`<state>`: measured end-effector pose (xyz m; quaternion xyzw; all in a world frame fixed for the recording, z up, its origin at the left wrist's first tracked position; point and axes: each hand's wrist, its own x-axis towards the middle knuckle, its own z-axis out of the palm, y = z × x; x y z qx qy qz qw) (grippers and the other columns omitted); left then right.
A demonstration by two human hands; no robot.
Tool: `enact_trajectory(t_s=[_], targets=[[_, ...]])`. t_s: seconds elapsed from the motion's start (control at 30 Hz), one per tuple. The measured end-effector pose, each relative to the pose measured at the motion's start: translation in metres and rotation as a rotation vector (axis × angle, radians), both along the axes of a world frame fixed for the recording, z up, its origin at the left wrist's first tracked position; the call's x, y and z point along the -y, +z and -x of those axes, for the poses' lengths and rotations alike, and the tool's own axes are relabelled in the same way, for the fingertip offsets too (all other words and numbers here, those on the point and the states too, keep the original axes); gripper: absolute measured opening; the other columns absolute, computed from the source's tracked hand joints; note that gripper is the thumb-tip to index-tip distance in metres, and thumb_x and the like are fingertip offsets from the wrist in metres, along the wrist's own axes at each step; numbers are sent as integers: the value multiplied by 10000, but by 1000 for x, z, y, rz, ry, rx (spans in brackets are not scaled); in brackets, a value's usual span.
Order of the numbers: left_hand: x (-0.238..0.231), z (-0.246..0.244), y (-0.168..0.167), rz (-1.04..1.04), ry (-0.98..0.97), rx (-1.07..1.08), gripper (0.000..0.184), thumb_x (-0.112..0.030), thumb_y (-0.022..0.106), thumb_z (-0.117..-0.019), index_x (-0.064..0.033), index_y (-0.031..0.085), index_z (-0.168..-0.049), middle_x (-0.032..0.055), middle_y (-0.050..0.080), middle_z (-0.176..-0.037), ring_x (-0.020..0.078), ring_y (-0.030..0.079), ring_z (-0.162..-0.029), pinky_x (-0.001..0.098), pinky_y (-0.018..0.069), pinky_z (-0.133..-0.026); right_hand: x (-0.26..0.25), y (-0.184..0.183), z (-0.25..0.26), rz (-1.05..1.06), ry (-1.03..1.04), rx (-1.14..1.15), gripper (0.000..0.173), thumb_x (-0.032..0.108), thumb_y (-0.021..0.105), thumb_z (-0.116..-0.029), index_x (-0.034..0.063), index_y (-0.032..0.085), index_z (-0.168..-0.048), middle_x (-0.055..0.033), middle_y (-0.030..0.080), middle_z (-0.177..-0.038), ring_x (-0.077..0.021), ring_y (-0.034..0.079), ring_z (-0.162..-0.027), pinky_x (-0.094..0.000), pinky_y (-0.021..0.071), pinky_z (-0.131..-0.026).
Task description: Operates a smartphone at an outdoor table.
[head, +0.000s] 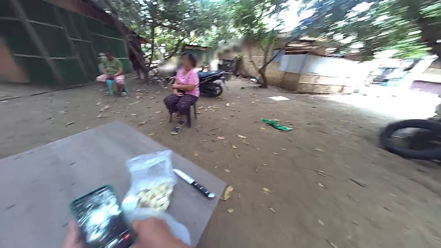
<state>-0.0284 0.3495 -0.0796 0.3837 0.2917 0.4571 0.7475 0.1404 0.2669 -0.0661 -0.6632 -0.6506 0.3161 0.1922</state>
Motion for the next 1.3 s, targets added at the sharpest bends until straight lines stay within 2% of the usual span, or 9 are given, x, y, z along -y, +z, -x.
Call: enact_trajectory(t_s=[0.07, 0.1, 0.17, 0.23, 0.43, 0.6, 1.13, 1.3], targets=[[9, -12, 13, 109, 39, -33, 632, -535, 40, -1076, -169, 524, -1254, 9, 733, -994, 141, 721, -918, 393, 626, -783, 0, 3, -3, 28, 7, -12, 463, 260, 774, -903, -9, 632, -1252, -249, 690, -1129, -417, 661, -1089, -622, 500, -928], [10, -16, 17, 139, 61, -65, 659, -552, 43, -1073, -148, 512, -1297, 53, 722, -1015, 183, 719, -924, 421, 622, -775, -1, 4, -3, 40, 1, -10, 475, 258, 773, -902, -6, 625, -1268, -243, 688, -1143, -407, 659, -1101, -612, 497, -948], [8, -16, 17, 175, 83, -96, 664, -555, 71, -1078, -130, 492, -1366, 99, 706, -1064, 222, 706, -957, 443, 605, -803, -4, 2, -2, 59, -10, -4, 476, 269, 769, -902, 20, 619, -1279, -210, 694, -1138, -375, 666, -1090, -592, 501, -960], [5, -14, 14, 183, 69, -76, 665, -548, 84, -1081, -116, 490, -1384, 124, 705, -1084, 240, 703, -979, 449, 598, -832, -7, 0, -2, 66, -20, -1, 451, 269, 758, -902, 35, 624, -1262, -182, 705, -1099, -351, 683, -1040, -583, 517, -931], [3, -13, 13, 218, 47, -37, 689, -570, 110, -1072, -96, 514, -1366, 147, 706, -1081, 255, 704, -987, 439, 586, -863, -11, 0, -2, 98, -26, 46, 406, 276, 729, -926, 24, 613, -1221, -151, 687, -967, -315, 675, -916, -541, 522, -869], [2, -12, 12, 211, 46, -19, 670, -575, 135, -1069, -118, 515, -1377, 149, 705, -1108, 263, 704, -1012, 433, 582, -879, -11, 0, -1, 100, -39, 52, 362, 246, 724, -933, 39, 605, -1205, -102, 658, -901, -263, 652, -851, -492, 516, -829], [6, -10, 12, 109, -26, -24, 650, -558, 144, -1080, -118, 547, -1340, 129, 715, -1097, 236, 705, -1028, 406, 578, -903, -12, -4, -3, 69, -73, 24, 367, 232, 733, -926, 49, 596, -1213, -96, 671, -918, -242, 662, -846, -473, 527, -829], [7, -9, 12, 77, -55, -33, 634, -538, 154, -1087, -112, 566, -1313, 110, 723, -1079, 209, 710, -1017, 383, 577, -910, -12, -5, -3, 50, -72, 21, 400, 220, 728, -926, 45, 593, -1260, -102, 685, -944, -255, 670, -869, -481, 528, -842]])
